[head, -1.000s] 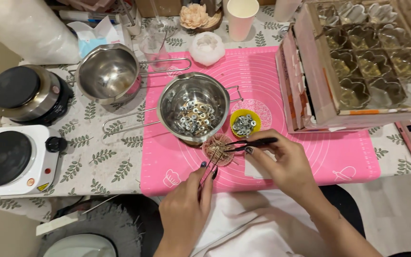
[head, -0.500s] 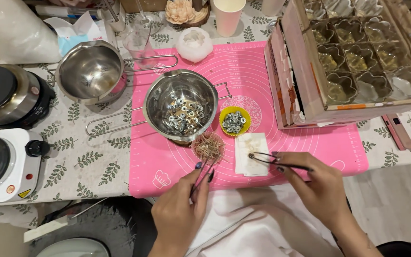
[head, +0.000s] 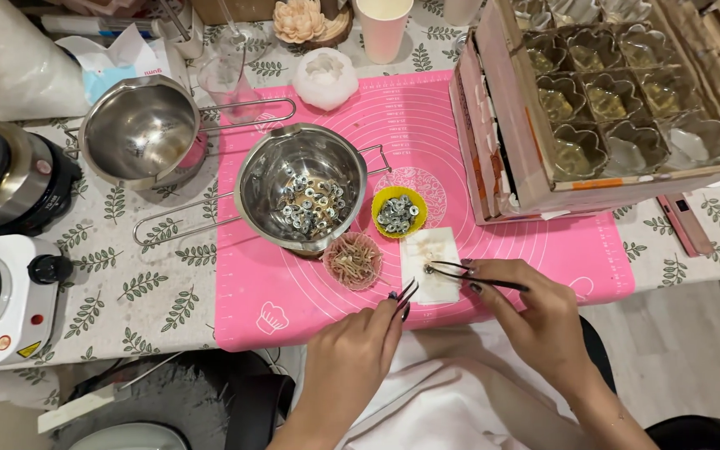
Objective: Using tweezers to pick up small metal wick tabs and placing them on wicks or cleaning them.
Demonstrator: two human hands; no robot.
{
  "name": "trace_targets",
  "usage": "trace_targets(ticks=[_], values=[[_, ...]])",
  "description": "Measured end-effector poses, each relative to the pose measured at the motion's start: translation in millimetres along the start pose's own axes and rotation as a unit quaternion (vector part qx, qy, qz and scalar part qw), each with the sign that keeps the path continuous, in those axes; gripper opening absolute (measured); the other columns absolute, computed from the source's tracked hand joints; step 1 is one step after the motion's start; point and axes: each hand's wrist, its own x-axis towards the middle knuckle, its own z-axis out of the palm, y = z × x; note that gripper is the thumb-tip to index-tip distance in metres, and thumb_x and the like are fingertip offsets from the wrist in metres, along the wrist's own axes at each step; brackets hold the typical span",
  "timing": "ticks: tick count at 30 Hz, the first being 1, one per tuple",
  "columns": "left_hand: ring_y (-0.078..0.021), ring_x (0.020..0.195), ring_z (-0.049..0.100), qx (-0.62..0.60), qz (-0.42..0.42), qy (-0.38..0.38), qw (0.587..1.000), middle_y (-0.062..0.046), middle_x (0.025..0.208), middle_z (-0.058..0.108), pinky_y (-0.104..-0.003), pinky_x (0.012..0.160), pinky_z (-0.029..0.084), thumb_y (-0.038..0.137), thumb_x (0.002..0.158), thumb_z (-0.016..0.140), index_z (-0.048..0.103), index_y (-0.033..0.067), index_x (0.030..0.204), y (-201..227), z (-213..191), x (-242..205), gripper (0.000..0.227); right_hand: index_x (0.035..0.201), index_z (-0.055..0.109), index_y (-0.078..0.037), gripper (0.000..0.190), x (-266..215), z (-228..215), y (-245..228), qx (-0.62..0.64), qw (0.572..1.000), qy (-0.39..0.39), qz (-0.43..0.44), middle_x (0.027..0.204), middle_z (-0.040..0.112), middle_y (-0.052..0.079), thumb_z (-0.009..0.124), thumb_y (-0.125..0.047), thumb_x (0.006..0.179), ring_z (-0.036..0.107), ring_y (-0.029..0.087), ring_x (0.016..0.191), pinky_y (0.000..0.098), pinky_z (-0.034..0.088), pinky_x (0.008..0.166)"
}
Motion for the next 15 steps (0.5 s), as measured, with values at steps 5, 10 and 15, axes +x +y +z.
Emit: trace_targets(ticks=[5,10,15], values=[[-0.0240,0.057,0.067,-0.004,0.000,-0.001,1.000,-0.006,0.065,0.065,-0.040,0.048,0.051,0.019,0.094,0.072,0.067,0.0075,0.095,0.5,1.1,-1.3,0.012,0.109,0.071,-0.002,0.023,2.6,1.5,-8.0,0.004,1.000,-0.018,-0.007,0.106,0.078,0.007,0.071,-0.003,0.087,0.079,0.016,0.089,0.0274,0.061,0.066],[-0.0244,0.056,0.067,-0.007,-0.005,-0.011,1.000,-0.006,0.064,0.065,-0.040,0.048,0.050,0.019,0.094,0.072,0.066,0.0076,0.094,0.6,-0.3,-1.2,0.013,0.110,0.072,-0.003,0.022,2.0,3.6,-4.6,-0.042,0.999,0.008,-0.028,0.105,0.077,0.008,0.072,-0.002,0.088,0.078,0.018,0.090,0.0286,0.063,0.067],[-0.0243,0.055,0.067,-0.009,-0.009,-0.009,1.000,-0.006,0.065,0.065,-0.040,0.047,0.050,0.019,0.094,0.071,0.066,0.0076,0.093,0.0,0.6,-1.1,0.013,0.111,0.069,-0.001,0.025,4.0,2.8,-7.2,-0.013,0.997,-0.016,-0.073,0.108,0.076,0.011,0.071,-0.002,0.086,0.077,0.021,0.094,0.0290,0.063,0.072]])
